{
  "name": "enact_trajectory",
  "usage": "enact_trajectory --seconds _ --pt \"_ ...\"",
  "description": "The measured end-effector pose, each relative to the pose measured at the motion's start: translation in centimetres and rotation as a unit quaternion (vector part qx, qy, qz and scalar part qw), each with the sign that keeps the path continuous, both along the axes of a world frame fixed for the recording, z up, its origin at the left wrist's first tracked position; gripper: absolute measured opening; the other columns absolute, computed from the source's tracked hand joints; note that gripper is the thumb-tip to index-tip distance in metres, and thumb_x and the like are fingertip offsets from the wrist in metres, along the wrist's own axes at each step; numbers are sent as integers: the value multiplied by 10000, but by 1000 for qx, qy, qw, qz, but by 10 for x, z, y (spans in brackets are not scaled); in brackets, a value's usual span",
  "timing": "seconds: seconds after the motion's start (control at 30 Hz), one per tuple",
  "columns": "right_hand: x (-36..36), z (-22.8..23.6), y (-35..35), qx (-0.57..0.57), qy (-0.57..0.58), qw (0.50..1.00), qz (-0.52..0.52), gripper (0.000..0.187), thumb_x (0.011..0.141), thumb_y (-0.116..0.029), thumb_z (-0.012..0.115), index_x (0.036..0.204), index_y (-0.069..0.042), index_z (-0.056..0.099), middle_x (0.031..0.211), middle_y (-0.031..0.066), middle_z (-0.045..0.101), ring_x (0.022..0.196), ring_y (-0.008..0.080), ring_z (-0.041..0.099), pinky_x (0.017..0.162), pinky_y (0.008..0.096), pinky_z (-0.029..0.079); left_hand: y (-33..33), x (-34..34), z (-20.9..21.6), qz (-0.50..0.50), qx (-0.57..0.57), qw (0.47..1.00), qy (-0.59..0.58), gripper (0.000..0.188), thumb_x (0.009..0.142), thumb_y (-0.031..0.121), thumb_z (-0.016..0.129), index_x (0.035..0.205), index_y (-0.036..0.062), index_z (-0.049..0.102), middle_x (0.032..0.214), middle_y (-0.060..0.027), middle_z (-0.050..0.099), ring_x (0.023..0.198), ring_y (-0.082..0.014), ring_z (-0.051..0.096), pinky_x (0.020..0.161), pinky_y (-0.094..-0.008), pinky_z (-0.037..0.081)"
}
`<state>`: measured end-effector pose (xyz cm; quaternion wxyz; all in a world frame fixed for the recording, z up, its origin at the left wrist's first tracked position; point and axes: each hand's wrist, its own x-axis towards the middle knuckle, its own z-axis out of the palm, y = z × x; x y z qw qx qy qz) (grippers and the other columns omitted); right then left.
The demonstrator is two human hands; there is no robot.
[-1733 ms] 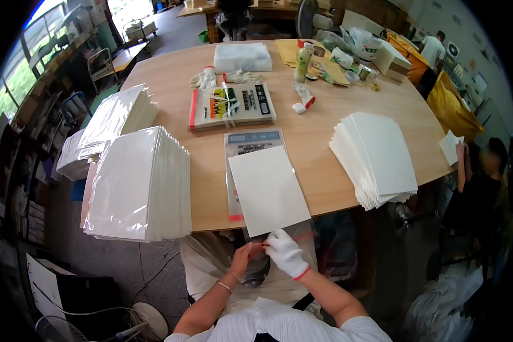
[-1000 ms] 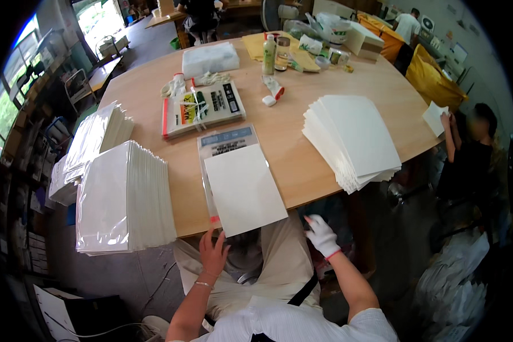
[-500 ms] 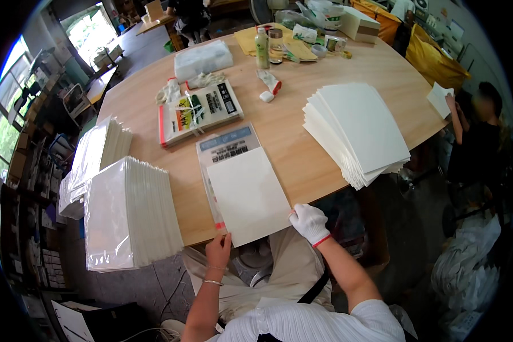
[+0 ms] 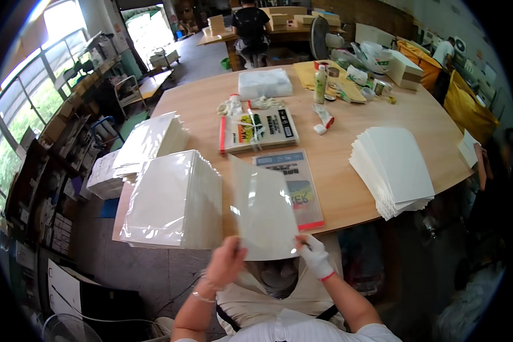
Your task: The person sits at a table and repeatedly places white book covers into clear plastic sleeves. They pick up a cover, slide it into a sleeve, and set the sleeved item onto a stack on the table.
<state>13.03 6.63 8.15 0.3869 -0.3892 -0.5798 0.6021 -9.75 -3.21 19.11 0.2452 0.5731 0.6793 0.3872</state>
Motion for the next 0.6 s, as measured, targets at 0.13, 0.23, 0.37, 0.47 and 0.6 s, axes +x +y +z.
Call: enact_trajectory --seconds 0.13,0.23,0.37,0.47,0.6 --pt "-109 73 9 135 66 984 96 277 804 -58 486 1057 36 549 827 67 575 756 131 541 696 242 439 -45 -98 54 159 128 977 -55 159 832 61 534 983 17 513 810 -15 567 727 -87 540 588 -218 434" --pt "-191 112 -3 168 103 968 156 250 810 -97 479 1003 27 578 838 140 605 779 201 587 699 289 454 -69 -193 75 165 167 965 -119 369 841 89 479 1189 -34 461 1134 -92 531 1020 -141 503 888 -266 387" --pt "-216 151 -20 240 -42 934 262 226 823 -131 464 908 40 584 898 196 599 781 274 596 701 338 460 -99 -287 3 229 85 962 -119 410 838 102 442 1227 -27 451 1225 -99 488 1089 -159 460 905 -256 357" --pt "-206 121 -3 202 62 944 254 161 819 -91 483 805 54 550 948 189 608 748 256 600 656 309 455 -72 -269 12 256 83 961 -56 412 837 119 454 1223 -24 454 1217 -93 496 1094 -180 462 927 -268 347" --pt "-111 113 13 288 55 939 178 127 755 -6 553 875 20 588 813 142 591 780 245 599 669 296 465 -107 -309 -26 307 183 913 195 418 849 119 443 1240 -23 412 1304 -156 385 1178 -275 390 962 -369 336"
